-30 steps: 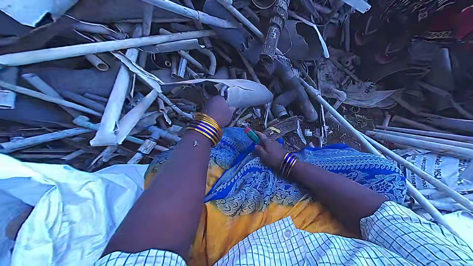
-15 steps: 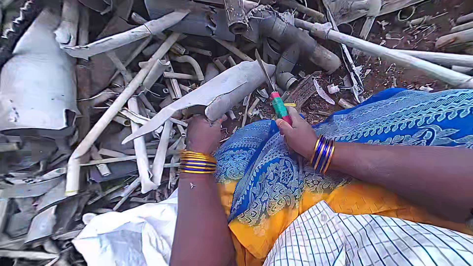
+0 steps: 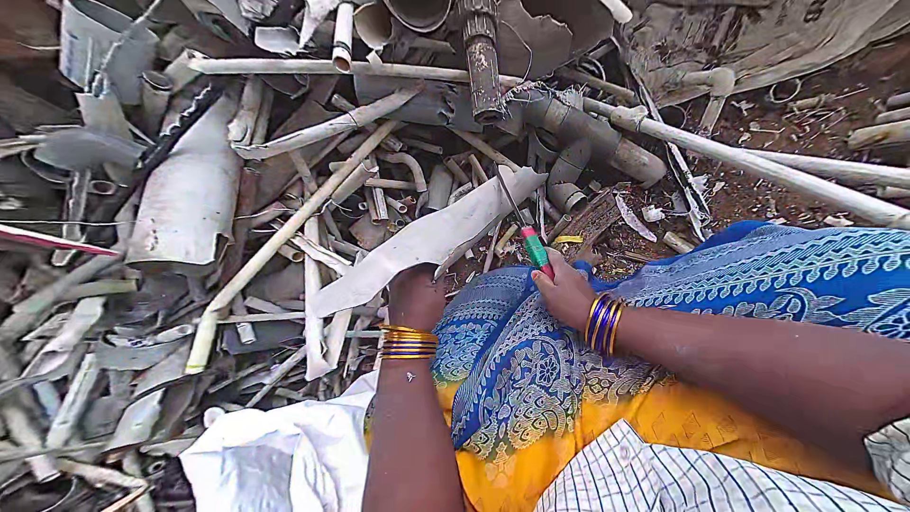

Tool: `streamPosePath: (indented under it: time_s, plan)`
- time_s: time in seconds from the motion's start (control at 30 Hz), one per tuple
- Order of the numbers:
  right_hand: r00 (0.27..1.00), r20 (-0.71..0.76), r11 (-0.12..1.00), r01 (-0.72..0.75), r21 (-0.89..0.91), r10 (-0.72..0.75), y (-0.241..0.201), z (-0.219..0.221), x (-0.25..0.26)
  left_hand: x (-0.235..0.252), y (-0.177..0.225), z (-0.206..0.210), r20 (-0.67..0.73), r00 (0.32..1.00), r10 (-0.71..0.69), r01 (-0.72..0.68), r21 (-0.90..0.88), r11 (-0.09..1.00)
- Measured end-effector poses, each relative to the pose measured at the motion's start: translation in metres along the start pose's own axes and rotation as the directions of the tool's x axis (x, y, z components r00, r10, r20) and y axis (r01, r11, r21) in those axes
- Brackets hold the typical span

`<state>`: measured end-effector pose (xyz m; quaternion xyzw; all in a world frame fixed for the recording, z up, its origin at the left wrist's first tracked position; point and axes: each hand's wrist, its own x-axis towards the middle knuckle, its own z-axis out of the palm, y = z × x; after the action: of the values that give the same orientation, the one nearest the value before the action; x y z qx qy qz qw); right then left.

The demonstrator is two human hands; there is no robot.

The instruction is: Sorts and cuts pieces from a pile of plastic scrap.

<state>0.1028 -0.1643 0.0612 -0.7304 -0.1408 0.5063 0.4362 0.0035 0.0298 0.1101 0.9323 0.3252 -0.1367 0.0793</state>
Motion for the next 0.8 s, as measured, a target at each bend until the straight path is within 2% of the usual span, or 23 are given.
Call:
streamPosePath:
  time_s: [0.07,0.13,0.2,0.27,0.3,0.33,0.37,0.4,0.47,0.5,0.53,0.57,0.63,0.67,0.7,0.73,0.8]
  plan:
    - [0.967,0.183,0.954,0.213,-0.211,-0.175,0.002,0.005,-0.01,-0.002,-0.003,0.007,0.005,1.0,-0.001,0.001,-0.03,1.0]
    - [0.926,0.3,0.878,0.329,-0.347,-0.229,0.005,0.007,-0.008,-0.001,-0.009,0.015,-0.017,0.999,0.03,-0.032,-0.097,0.995]
    - [0.966,0.213,0.914,0.213,-0.344,-0.145,0.012,0.007,0.011,-0.001,-0.007,0.016,0.041,0.999,-0.021,0.029,-0.199,0.98]
    - [0.997,0.047,0.961,-0.046,-0.273,0.061,0.02,0.004,0.034,-0.003,0.002,0.017,0.095,0.989,-0.11,0.137,-0.361,0.922]
    - [0.991,-0.003,0.961,-0.132,-0.245,0.136,0.023,0.002,0.042,-0.004,0.007,0.017,0.088,0.985,-0.146,0.17,-0.451,0.876]
    - [0.988,-0.034,0.964,-0.158,-0.213,0.154,0.023,0.002,0.043,-0.005,0.01,0.018,0.044,0.985,-0.169,0.166,-0.543,0.823]
    - [0.993,-0.012,0.97,-0.12,-0.212,0.12,0.019,0.005,0.036,-0.007,0.012,0.018,-0.029,0.982,-0.189,0.129,-0.628,0.768]
    - [0.998,0.05,0.967,-0.018,-0.255,0.031,0.013,0.008,0.025,-0.007,0.012,0.016,-0.111,0.968,-0.224,0.083,-0.701,0.708]
    - [0.951,0.246,0.867,0.276,-0.414,-0.185,0.003,0.014,0.003,-0.008,0.012,0.009,-0.216,0.912,-0.349,0.044,-0.794,0.606]
    - [0.919,0.309,0.81,0.371,-0.455,-0.247,0.002,0.017,-0.003,-0.009,0.013,0.004,-0.217,0.88,-0.424,0.059,-0.834,0.549]
    - [0.911,0.32,0.799,0.39,-0.458,-0.262,0.007,0.02,-0.004,-0.01,0.013,0.001,-0.187,0.851,-0.49,0.095,-0.864,0.494]
    - [0.928,0.291,0.83,0.345,-0.438,-0.232,0.015,0.02,0.001,-0.009,0.011,0.001,-0.14,0.823,-0.551,0.143,-0.887,0.438]
    - [0.986,0.164,0.917,0.088,-0.389,-0.025,0.028,0.016,0.018,-0.003,0.004,0.008,-0.035,0.777,-0.628,0.209,-0.928,0.31]
    - [0.992,0.094,0.933,-0.049,-0.355,0.088,0.03,0.013,0.026,0.0,0.003,0.011,0.003,0.768,-0.641,0.219,-0.941,0.259]
    - [0.988,0.057,0.938,-0.118,-0.327,0.145,0.029,0.011,0.03,0.003,0.003,0.013,0.025,0.764,-0.645,0.225,-0.947,0.23]
    - [0.989,0.065,0.936,-0.105,-0.335,0.135,0.026,0.012,0.027,0.005,0.003,0.014,0.03,0.762,-0.647,0.231,-0.946,0.228]
    - [0.978,0.209,0.895,0.112,-0.431,-0.022,0.016,0.021,0.01,0.009,0.002,0.014,0.022,0.764,-0.645,0.206,-0.955,0.212]
